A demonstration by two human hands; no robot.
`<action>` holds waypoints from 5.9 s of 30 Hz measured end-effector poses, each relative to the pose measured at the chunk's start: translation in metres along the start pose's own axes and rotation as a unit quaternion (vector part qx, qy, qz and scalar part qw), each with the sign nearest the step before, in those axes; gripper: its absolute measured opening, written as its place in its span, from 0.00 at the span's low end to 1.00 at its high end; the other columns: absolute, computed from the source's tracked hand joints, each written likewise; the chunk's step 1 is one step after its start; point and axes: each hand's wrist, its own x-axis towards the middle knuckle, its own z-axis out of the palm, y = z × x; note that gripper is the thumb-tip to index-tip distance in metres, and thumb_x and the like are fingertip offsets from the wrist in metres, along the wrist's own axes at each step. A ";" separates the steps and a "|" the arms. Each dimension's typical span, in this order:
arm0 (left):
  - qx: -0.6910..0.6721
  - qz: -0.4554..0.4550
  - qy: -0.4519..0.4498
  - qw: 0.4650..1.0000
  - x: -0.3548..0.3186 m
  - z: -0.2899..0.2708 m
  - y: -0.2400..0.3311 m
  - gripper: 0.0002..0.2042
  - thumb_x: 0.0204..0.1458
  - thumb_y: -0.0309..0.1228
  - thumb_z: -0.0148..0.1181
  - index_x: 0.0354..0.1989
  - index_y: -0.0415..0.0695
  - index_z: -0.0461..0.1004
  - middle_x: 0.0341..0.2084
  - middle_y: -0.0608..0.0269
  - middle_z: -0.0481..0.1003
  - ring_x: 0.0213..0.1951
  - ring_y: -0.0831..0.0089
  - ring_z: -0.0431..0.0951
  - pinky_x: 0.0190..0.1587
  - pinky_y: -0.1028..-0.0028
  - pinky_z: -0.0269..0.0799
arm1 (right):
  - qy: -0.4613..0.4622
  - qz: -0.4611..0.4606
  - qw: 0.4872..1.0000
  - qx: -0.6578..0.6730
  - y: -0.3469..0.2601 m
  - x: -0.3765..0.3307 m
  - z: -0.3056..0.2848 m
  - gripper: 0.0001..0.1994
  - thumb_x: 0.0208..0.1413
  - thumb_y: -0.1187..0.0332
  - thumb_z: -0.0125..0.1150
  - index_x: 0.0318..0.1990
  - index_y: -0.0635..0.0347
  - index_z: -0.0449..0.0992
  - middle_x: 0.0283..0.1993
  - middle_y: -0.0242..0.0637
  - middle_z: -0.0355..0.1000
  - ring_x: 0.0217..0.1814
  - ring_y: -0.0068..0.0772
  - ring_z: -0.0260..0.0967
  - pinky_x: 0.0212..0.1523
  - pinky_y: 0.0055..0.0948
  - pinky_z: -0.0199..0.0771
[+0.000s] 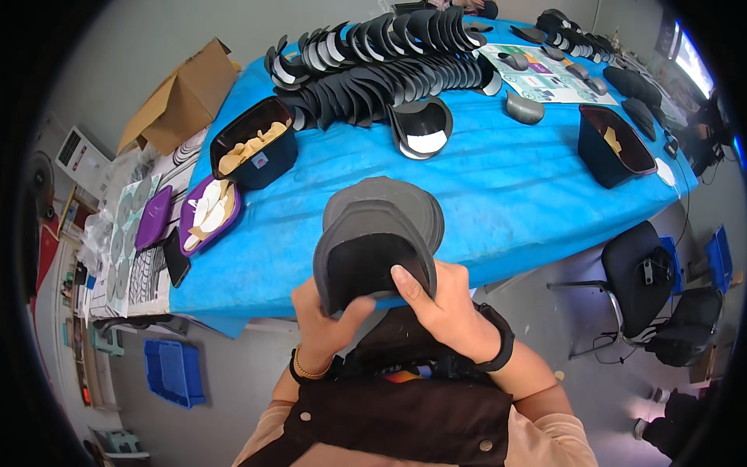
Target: Apply small white adhesive strips to black shoe components.
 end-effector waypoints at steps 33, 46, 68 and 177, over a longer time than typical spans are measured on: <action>-0.038 -0.139 0.064 0.987 -0.008 -0.007 0.015 0.20 0.66 0.40 0.47 0.38 0.33 0.77 0.12 0.58 0.66 0.17 0.69 0.69 0.22 0.69 0.57 | 0.062 0.159 0.885 0.434 0.028 0.012 0.014 0.18 0.64 0.61 0.53 0.52 0.67 0.73 0.47 0.42 0.76 0.46 0.31 0.75 0.46 0.29 0.75; 0.045 -0.015 0.019 0.999 -0.015 0.007 0.019 0.19 0.63 0.35 0.50 0.50 0.28 0.72 0.22 0.47 0.76 0.23 0.51 0.79 0.28 0.66 0.73 | 0.126 -0.076 0.980 -0.131 0.000 0.011 -0.004 0.15 0.63 0.63 0.52 0.30 0.69 0.73 0.16 0.42 0.60 0.16 0.37 0.59 0.21 0.33 0.59; -0.006 -0.111 0.088 0.990 0.009 0.005 -0.002 0.11 0.49 0.29 0.70 0.38 0.35 0.80 0.27 0.56 0.82 0.28 0.76 0.81 0.32 0.75 0.74 | -0.038 0.144 0.950 0.273 0.002 0.003 0.017 0.20 0.60 0.62 0.61 0.54 0.68 0.69 0.49 0.35 0.72 0.52 0.24 0.67 0.52 0.27 0.67; -0.346 -0.113 0.226 0.904 -0.025 -0.030 -0.033 0.50 0.51 0.71 0.43 0.65 0.32 0.52 0.48 0.45 0.68 0.52 0.58 0.67 0.63 0.57 0.54 | -0.241 0.006 0.937 0.251 0.036 -0.012 0.031 0.25 0.65 0.44 0.44 0.48 0.59 0.72 0.42 0.41 0.76 0.40 0.33 0.79 0.31 0.31 0.77</action>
